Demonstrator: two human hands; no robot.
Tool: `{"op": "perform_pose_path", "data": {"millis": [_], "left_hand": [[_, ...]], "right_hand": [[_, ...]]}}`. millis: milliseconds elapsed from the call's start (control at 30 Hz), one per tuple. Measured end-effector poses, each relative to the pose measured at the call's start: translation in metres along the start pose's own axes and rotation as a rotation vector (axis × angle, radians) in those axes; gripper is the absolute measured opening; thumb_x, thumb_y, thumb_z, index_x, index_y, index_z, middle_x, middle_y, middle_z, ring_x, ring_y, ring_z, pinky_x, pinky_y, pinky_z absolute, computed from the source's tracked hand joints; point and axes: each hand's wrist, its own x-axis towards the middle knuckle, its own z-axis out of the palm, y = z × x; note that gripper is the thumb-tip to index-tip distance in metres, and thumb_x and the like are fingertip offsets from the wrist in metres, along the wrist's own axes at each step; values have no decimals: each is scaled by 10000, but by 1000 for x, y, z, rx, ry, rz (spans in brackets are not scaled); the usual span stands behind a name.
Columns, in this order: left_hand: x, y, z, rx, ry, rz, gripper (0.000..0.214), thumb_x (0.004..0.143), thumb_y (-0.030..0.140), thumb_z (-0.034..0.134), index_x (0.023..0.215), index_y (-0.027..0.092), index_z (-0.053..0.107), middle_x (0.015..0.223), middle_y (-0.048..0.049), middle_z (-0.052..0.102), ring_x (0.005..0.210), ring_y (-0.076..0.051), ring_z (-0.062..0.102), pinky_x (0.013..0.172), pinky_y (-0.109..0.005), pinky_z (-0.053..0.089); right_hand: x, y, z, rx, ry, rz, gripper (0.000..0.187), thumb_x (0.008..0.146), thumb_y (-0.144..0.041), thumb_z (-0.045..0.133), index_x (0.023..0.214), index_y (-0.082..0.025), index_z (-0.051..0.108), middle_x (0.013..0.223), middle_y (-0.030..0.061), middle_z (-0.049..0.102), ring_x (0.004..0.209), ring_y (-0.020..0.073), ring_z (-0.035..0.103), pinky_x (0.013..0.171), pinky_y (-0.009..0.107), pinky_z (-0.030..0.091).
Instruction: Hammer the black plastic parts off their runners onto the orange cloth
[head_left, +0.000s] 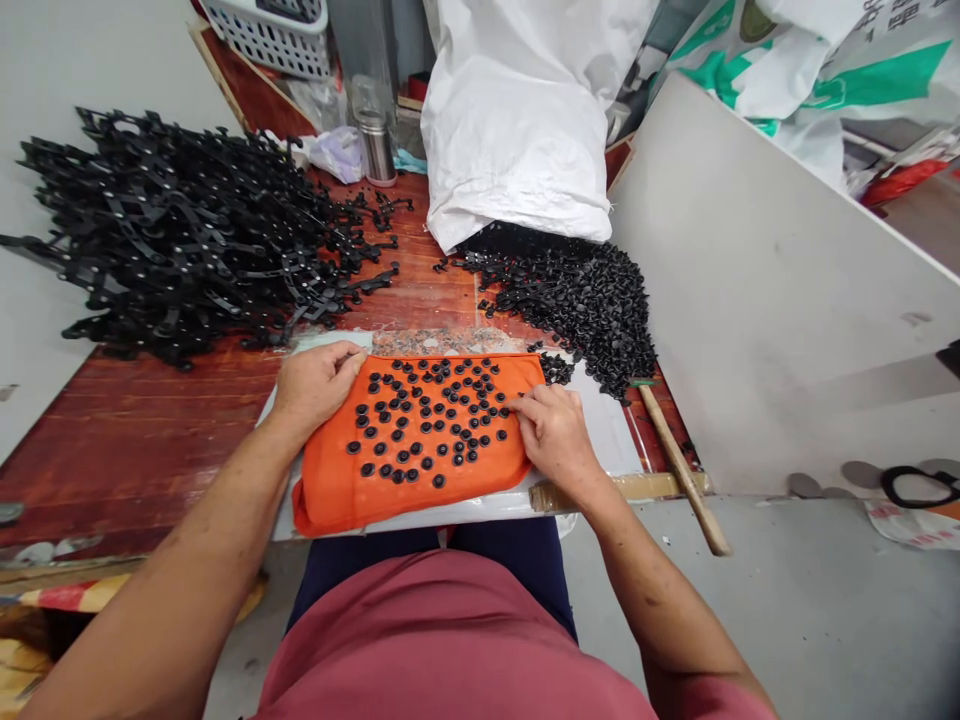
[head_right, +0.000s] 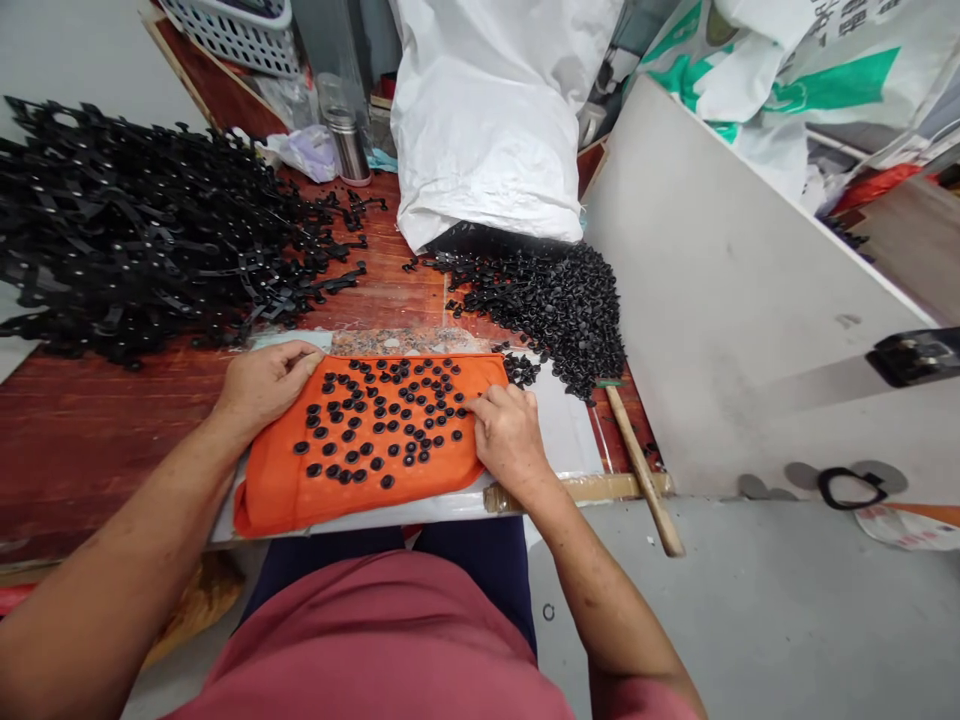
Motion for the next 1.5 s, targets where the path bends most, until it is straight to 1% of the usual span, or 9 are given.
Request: {"op": "perform_pose_path", "data": {"millis": [267, 467, 733, 867, 967, 1133, 1233, 1400, 1500], "left_hand": [[0, -1, 0, 10, 10, 2, 426, 899, 480, 425, 984, 218, 750, 826, -33, 739, 763, -208, 639, 660, -284, 369], [0, 0, 0, 20, 16, 3, 414, 898, 477, 423, 966, 224, 744, 797, -25, 737, 765, -207, 643, 671, -283, 377], [0, -2, 0, -1, -11, 20, 441, 925, 488, 397, 954, 212, 739, 824, -44, 756, 766, -214, 659, 662, -282, 385], [0, -2, 0, 5, -15, 38, 427, 928, 475, 403, 966, 219, 743, 860, -56, 775, 800, -228, 681, 672, -285, 395], [0, -3, 1, -8, -4, 52, 422, 935, 472, 398, 956, 229, 741, 891, -56, 788, 828, -231, 690, 691, -284, 410], [0, -3, 2, -5, -12, 53, 409, 945, 456, 387, 921, 226, 725, 900, -62, 784, 844, -234, 696, 710, -287, 419], [-1, -2, 1, 18, -14, 39, 425, 958, 461, 371, 931, 225, 722, 907, -74, 784, 860, -254, 697, 710, -303, 410], [0, 1, -1, 7, -19, 41, 407, 957, 455, 375, 894, 231, 710, 850, -55, 774, 810, -238, 689, 700, -300, 407], [0, 2, -1, -3, -7, 30, 393, 944, 454, 387, 889, 236, 709, 847, -48, 773, 787, -231, 682, 691, -299, 409]], "right_hand": [[1, 28, -16, 7, 136, 132, 239, 923, -104, 591, 990, -247, 770, 922, 36, 719, 897, 236, 594, 824, 403, 371], [11, 28, -2, -6, 65, 38, 141, 982, -245, 641, 1006, -257, 779, 996, 56, 733, 954, 247, 580, 850, 406, 387], [-8, 9, -2, 4, 84, -93, 167, 972, -229, 653, 818, -234, 715, 819, 21, 727, 829, 204, 590, 881, 408, 364], [-15, 6, -3, 133, 122, -19, 175, 969, -170, 565, 977, -246, 722, 919, 35, 745, 898, 226, 641, 912, 435, 416], [-16, 1, -2, 216, 102, -63, 377, 915, -83, 503, 1159, -288, 706, 1055, 38, 761, 984, 257, 663, 953, 480, 458], [-13, 0, -6, 232, 116, -73, 436, 895, -68, 492, 1150, -343, 715, 982, 17, 761, 931, 256, 677, 943, 471, 508], [13, 22, -10, 195, 160, -5, 363, 937, -102, 496, 1145, -287, 729, 1090, 59, 749, 1032, 252, 666, 944, 430, 518], [104, 84, -5, 72, 206, 112, 331, 933, -151, 552, 1206, -183, 737, 1176, 135, 701, 1086, 273, 583, 991, 445, 470], [144, 105, 5, 42, 179, 150, 341, 876, -133, 636, 1187, -196, 763, 1144, 137, 713, 1066, 273, 563, 998, 435, 439]]}}
